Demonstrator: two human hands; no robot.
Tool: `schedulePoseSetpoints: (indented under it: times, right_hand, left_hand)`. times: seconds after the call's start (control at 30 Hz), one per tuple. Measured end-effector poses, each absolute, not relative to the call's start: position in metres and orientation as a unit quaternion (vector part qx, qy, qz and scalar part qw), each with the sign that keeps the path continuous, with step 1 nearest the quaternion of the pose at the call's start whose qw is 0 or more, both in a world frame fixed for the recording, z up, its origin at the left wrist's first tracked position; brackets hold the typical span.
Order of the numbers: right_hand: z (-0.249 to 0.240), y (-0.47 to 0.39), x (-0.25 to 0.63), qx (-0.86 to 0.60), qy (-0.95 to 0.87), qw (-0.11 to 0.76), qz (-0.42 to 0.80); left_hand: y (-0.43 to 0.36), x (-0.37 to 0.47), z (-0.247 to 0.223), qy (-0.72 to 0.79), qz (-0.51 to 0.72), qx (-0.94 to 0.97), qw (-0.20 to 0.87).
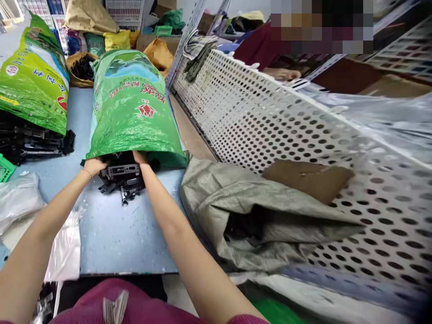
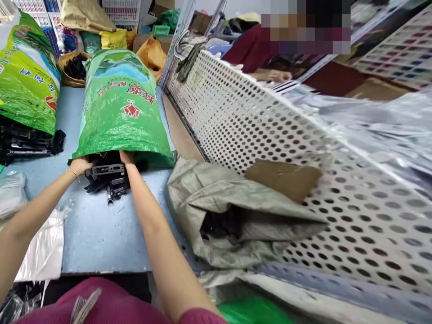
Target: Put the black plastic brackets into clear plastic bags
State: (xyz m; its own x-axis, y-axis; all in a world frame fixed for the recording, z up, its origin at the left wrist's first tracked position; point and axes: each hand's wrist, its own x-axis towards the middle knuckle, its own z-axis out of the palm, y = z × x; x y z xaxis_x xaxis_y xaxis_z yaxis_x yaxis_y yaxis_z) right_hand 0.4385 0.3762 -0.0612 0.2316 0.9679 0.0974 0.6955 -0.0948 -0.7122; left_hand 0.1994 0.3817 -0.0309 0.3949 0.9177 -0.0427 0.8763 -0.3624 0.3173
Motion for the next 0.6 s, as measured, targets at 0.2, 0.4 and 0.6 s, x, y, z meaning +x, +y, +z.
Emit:
schedulePoseSetpoints:
  times: [0.2, 0.4, 0.6]
  right_hand:
    - [-0.043, 0.311, 0.434, -0.684, -0.586, 0.383, 0.205]
    - [-0.036, 0.196, 0.448, -0.583, -0.744, 0.253, 0.206]
    - [-0.044, 0.155, 0.445, -0.651, -0.740, 0.146, 0.088]
  left_hand:
    - [0.330, 0.147, -0.036, 0.560, 0.087, 0.810, 0.150]
    - [0.245, 0.135, -0.033, 0.525, 0.144, 0.818, 0.189]
    - [0.215, 0.167, -0.028, 0.431, 0.057, 0.896, 0.090]
